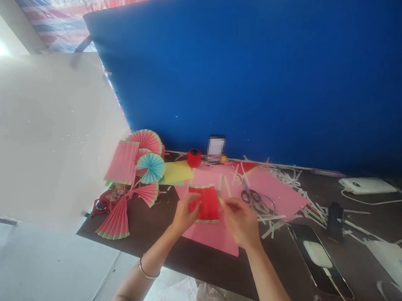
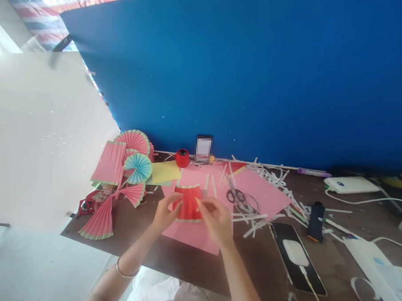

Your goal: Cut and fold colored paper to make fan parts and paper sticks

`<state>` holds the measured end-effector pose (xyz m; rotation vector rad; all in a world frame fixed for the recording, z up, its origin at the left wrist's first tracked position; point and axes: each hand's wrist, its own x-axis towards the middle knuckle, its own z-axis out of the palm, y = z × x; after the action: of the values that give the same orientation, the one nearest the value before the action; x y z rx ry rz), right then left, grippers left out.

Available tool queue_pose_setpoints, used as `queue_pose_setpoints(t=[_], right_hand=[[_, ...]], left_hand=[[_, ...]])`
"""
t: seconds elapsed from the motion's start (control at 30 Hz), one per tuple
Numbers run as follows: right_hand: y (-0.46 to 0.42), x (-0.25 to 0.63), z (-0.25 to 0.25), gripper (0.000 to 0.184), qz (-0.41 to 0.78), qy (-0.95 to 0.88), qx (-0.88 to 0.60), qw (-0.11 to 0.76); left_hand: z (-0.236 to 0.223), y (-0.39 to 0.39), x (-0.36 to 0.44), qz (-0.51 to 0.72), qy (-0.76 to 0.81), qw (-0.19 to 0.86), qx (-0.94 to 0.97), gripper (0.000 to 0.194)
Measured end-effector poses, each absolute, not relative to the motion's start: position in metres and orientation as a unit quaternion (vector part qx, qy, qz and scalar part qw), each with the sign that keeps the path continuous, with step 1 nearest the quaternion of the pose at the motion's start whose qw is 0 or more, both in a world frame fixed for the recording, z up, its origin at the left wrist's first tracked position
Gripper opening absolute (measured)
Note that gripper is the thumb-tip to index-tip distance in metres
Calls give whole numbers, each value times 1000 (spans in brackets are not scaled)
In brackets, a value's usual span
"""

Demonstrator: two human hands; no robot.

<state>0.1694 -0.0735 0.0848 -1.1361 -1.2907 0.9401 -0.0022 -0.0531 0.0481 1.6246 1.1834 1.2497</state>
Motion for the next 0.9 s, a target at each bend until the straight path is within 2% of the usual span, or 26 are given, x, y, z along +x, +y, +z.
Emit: queue_pose_setpoints(t=[0.07,0.17,0.33,0.57,0.7,0.77,0.9], right_hand=[[-62,167,88,15,524,-459,-450,559],[-36,155,91,20,646,-427,-403,488],[14,135,78,19,700,-459,-409,363],[52,136,49,21,711,-483,-445,252],[48,140,44,20,709,-480,-464,228],[46,141,43,21,709,-477,-471,217],[47,143,40,23,708,-473,-484,201]], left_hand=[[29,-44,-2,375,486,266,743,25],[4,-34,5,242,470,160,834,39],[-20,-31,9,198,466,116,854,47],[-22,-29,-9,258,427,121,858,39],[-15,-25,-22,244,509,98,820,35],[-11,-18,-26,262,552,141,779,31],[-5,4,-28,335,615,301,647,36]])
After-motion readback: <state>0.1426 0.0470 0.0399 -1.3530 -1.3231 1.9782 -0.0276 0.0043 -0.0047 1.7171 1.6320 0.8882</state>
